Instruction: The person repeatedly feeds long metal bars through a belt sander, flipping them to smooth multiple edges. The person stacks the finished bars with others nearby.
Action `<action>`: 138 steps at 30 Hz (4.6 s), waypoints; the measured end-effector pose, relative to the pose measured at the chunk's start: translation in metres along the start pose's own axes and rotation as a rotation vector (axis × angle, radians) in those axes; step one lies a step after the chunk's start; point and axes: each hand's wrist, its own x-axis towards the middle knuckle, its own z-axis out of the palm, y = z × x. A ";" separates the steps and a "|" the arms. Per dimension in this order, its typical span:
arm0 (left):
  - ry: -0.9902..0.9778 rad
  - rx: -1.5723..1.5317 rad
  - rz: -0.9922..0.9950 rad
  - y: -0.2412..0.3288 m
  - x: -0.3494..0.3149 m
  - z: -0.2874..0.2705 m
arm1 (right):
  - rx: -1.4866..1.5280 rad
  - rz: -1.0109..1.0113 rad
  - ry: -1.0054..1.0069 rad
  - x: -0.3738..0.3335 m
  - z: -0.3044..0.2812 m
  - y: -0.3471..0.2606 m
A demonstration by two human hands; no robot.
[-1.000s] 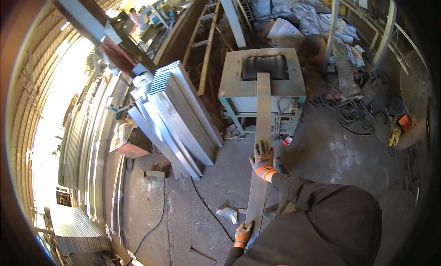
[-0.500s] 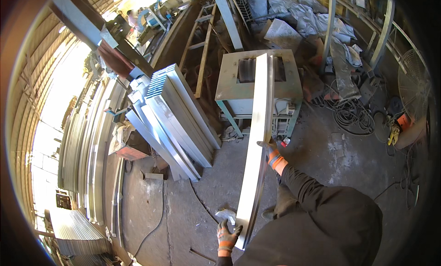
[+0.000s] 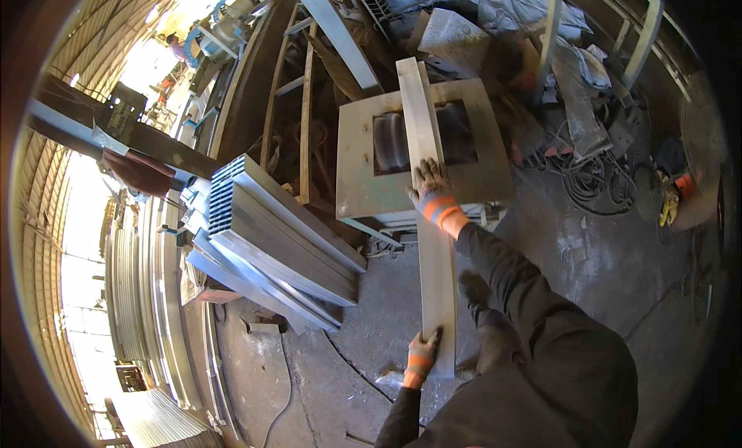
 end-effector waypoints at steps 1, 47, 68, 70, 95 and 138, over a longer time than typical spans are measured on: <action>0.003 0.038 0.022 0.025 0.041 0.009 | -0.082 0.003 0.009 0.038 0.005 0.006; 0.463 0.458 0.019 -0.302 -0.559 -0.246 | 0.175 -0.968 -0.501 -0.486 -0.194 -0.313; 0.965 1.554 0.501 0.278 -0.527 -0.456 | 1.190 -0.983 -0.637 -0.291 -0.101 -0.435; 1.109 0.745 1.116 0.262 -0.422 -0.474 | 1.450 -0.738 -0.855 -0.249 -0.085 -0.411; 0.367 -0.005 0.913 0.125 0.220 -0.550 | 0.923 -0.365 -0.515 0.031 -0.037 -0.519; 0.739 -0.533 -0.525 -0.206 0.152 -0.554 | 0.269 -0.027 -0.845 0.215 0.379 -0.545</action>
